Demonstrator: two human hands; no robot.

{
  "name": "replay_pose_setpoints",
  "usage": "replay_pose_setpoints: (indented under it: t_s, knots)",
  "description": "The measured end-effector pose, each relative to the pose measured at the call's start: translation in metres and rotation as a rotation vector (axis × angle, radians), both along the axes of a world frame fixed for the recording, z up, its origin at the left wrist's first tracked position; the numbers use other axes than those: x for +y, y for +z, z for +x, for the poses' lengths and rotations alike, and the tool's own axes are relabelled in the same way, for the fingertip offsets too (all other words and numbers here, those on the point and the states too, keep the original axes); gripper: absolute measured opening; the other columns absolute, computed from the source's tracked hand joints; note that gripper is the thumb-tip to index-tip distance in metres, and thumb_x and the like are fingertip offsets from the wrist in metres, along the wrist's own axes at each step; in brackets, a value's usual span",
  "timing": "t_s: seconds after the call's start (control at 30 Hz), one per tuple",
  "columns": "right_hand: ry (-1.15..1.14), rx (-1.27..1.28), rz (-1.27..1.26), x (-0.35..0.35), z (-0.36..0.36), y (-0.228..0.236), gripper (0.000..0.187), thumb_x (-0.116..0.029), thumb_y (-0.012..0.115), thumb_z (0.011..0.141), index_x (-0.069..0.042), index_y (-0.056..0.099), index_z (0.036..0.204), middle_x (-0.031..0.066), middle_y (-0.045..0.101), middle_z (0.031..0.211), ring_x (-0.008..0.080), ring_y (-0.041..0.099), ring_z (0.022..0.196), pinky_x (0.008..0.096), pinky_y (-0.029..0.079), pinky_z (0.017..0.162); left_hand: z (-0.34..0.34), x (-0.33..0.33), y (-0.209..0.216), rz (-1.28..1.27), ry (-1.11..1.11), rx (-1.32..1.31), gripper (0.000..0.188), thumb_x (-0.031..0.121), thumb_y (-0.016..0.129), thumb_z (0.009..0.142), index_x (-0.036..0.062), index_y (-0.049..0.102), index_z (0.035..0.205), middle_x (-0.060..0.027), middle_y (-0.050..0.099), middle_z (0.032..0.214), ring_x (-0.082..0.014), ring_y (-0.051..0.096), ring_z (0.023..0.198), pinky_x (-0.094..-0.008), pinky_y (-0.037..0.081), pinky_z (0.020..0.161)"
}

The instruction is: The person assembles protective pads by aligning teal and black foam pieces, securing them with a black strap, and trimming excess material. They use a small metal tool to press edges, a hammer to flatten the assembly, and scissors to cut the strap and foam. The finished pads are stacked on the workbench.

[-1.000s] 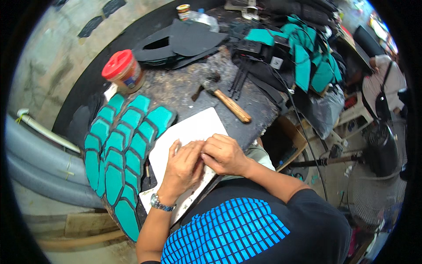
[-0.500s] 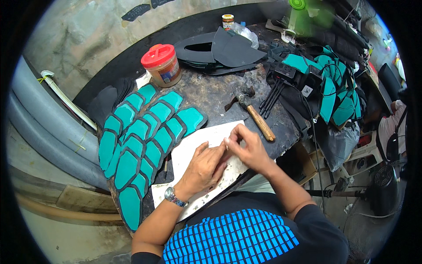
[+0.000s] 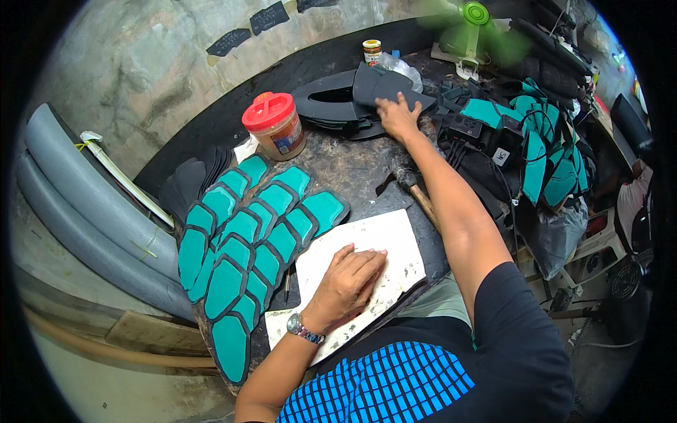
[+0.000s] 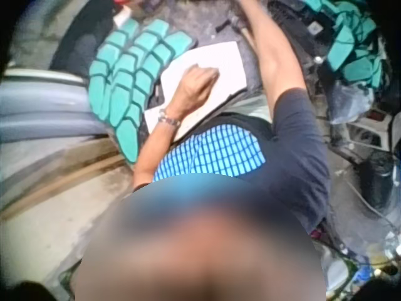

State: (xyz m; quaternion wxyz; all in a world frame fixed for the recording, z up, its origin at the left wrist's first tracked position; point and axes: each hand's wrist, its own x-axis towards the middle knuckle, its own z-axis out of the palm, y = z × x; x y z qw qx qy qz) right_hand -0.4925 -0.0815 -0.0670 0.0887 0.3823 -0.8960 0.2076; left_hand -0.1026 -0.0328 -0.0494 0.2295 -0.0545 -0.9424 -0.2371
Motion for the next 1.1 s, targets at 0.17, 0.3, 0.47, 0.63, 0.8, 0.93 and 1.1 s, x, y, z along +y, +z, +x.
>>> replay_pose_setpoints:
  t_s: [0.17, 0.3, 0.47, 0.63, 0.8, 0.93, 1.1]
  knots:
    - [-0.263, -0.103, -0.727, 0.017, -0.024, 0.018, 0.036, -0.039, 0.043, 0.106, -0.019, 0.061, 0.131, 0.0175, 0.068, 0.121, 0.0344, 0.064, 0.114, 0.0567, 0.027, 0.111, -0.001, -0.001, -0.001, 0.016, 0.004, -0.007, 0.033, 0.006, 0.068, 0.090, 0.0039, 0.065, 0.123, -0.0121, 0.070, 0.113, -0.0261, 0.067, 0.108, -0.0479, 0.047, 0.104]
    - [-0.141, 0.204, -0.851, 0.042, 0.010, 0.052, 0.040, -0.039, 0.042, 0.107, -0.012, 0.061, 0.130, 0.0169, 0.071, 0.112, 0.0362, 0.065, 0.110, 0.0520, 0.031, 0.108, -0.001, -0.002, -0.002, 0.006, -0.009, -0.002, 0.037, 0.006, 0.069, 0.089, 0.0039, 0.064, 0.126, -0.0126, 0.070, 0.113, -0.0270, 0.067, 0.108, -0.0479, 0.047, 0.104]
    - [0.375, 0.548, -0.674, 0.068, 0.126, 0.070, 0.037, -0.002, 0.058, 0.086, -0.002, 0.066, 0.122, 0.0156, 0.072, 0.101, 0.0290, 0.066, 0.090, 0.0434, 0.046, 0.085, 0.004, -0.004, -0.010, 0.431, 0.111, 0.078, 0.057, 0.012, 0.062, 0.097, 0.0017, 0.041, 0.149, -0.0203, 0.051, 0.143, -0.0303, 0.055, 0.130, -0.0482, 0.046, 0.107]
    - [0.719, 0.414, -0.411, 0.077, 0.232, 0.027, 0.046, -0.015, 0.061, 0.084, -0.002, 0.061, 0.129, 0.0117, 0.069, 0.104, 0.0261, 0.065, 0.090, 0.0399, 0.048, 0.082, 0.002, -0.017, -0.020, 1.170, 0.322, 0.382, 0.069, 0.040, 0.036, 0.108, 0.0127, 0.003, 0.162, -0.0225, 0.030, 0.155, -0.0354, 0.040, 0.141, -0.0476, 0.030, 0.118]
    - [0.929, 0.291, -0.304, 0.077, 0.229, 0.003, 0.045, -0.016, 0.065, 0.085, -0.003, 0.062, 0.128, 0.0104, 0.066, 0.102, 0.0265, 0.063, 0.095, 0.0399, 0.048, 0.083, 0.000, -0.025, -0.023, 1.265, 0.301, 0.366, 0.065, 0.039, 0.035, 0.109, 0.0153, 0.005, 0.162, -0.0161, 0.040, 0.137, -0.0314, 0.045, 0.132, -0.0456, 0.032, 0.114]
    - [1.009, 0.231, -0.307, 0.081, 0.220, 0.001, 0.045, -0.024, 0.069, 0.088, -0.004, 0.062, 0.128, 0.0092, 0.065, 0.103, 0.0265, 0.062, 0.100, 0.0413, 0.048, 0.084, -0.001, -0.025, -0.024, 1.283, 0.344, 0.353, 0.064, 0.035, 0.038, 0.110, 0.0149, 0.006, 0.161, -0.0112, 0.042, 0.127, -0.0257, 0.048, 0.125, -0.0462, 0.037, 0.109]
    - [1.057, 0.279, -0.408, 0.084, 0.218, 0.005, 0.044, -0.017, 0.070, 0.082, -0.008, 0.064, 0.124, 0.0061, 0.063, 0.096, 0.0240, 0.061, 0.095, 0.0377, 0.048, 0.084, -0.003, -0.029, -0.025, 1.353, 0.461, 0.452, 0.069, 0.020, 0.054, 0.106, 0.0136, 0.011, 0.160, 0.0002, 0.046, 0.095, -0.0044, 0.042, 0.081, -0.0181, 0.040, 0.067]
